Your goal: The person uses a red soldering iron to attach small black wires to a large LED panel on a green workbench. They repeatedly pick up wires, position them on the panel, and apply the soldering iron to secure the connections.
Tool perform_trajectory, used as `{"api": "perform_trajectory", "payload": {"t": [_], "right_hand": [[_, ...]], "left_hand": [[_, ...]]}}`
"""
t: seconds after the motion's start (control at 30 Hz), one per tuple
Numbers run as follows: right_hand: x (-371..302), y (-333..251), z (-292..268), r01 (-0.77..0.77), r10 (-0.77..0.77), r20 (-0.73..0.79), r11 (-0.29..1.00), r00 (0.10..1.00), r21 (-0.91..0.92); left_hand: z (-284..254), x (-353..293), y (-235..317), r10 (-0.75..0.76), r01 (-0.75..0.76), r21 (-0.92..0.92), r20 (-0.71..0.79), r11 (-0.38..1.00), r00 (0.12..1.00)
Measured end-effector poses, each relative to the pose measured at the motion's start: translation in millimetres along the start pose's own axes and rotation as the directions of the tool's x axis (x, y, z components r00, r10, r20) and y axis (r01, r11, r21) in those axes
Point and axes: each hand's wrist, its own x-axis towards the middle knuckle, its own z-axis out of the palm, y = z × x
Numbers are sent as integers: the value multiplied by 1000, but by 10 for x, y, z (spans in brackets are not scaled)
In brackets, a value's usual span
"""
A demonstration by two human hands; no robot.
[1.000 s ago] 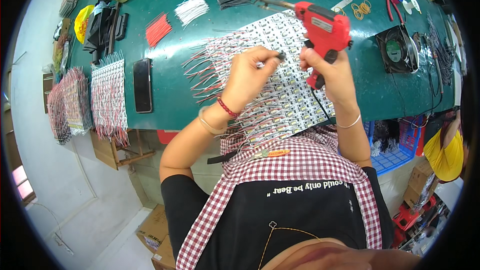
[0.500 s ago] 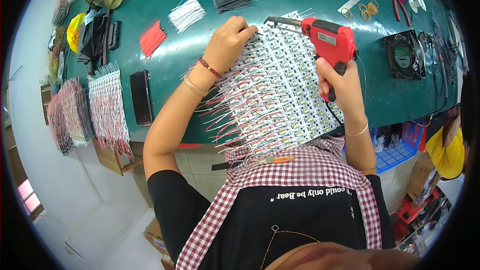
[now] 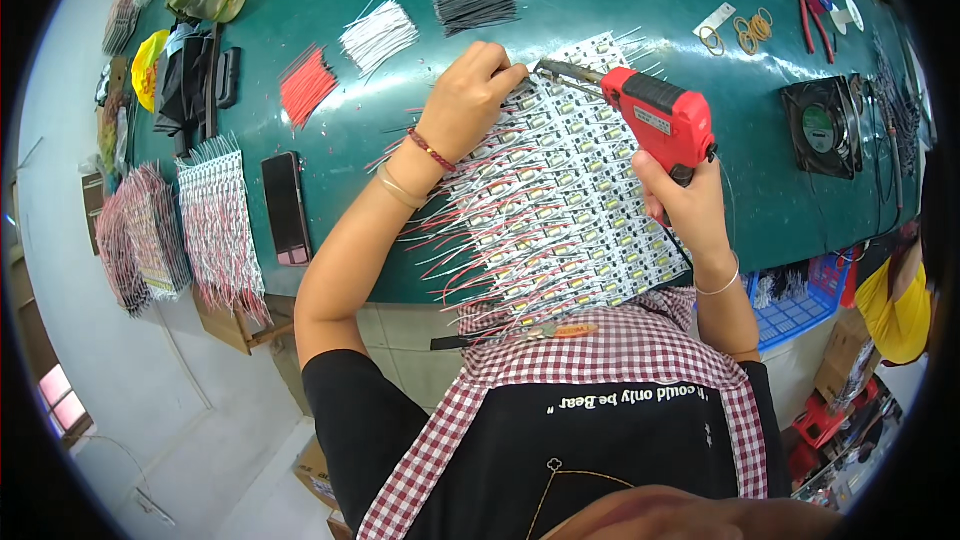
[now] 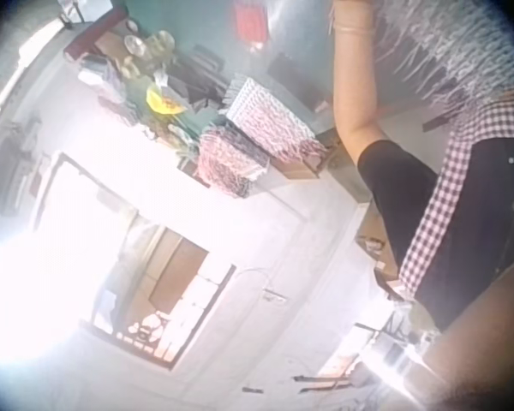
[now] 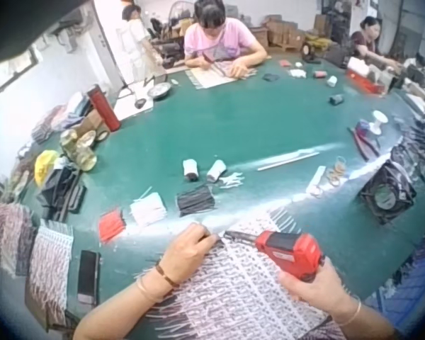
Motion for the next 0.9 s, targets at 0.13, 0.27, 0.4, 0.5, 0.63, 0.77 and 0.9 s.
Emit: {"api": "perform_trajectory", "payload": {"t": [0.13, 0.27, 0.4, 0.5, 0.63, 0.77, 0.9], "right_hand": [[-7, -39, 4, 0, 0, -7, 999, 1000, -46], [-50, -84, 14, 21, -20, -59, 1000, 998, 21], [-54, -76, -28, 35, -35, -13, 999, 999, 28], [-56, -82, -7, 17, -17, -1, 1000, 1000, 19], [-32, -36, 17, 47, -47, -2, 999, 999, 20], [-45, -23, 15, 31, -32, -16, 998, 999, -58], [-65, -39, 33, 17, -19, -32, 997, 999, -73]], "left_hand": [[0, 8, -2, -12, 12, 2, 9, 1000, 1000], [1, 8, 1, -5, 5, -11, -1, 1000, 1000], [1, 10, 2, -4, 4, -14, -4, 1000, 1000], [4, 9, 0, 0, 0, -13, -3, 1000, 1000], [-5, 8, 6, -4, 4, -15, -7, 1000, 1000], [-11, 13, 12, -4, 4, -25, -15, 1000, 1000], [-10, 6, 18, -7, 6, -26, -8, 1000, 1000]]}}
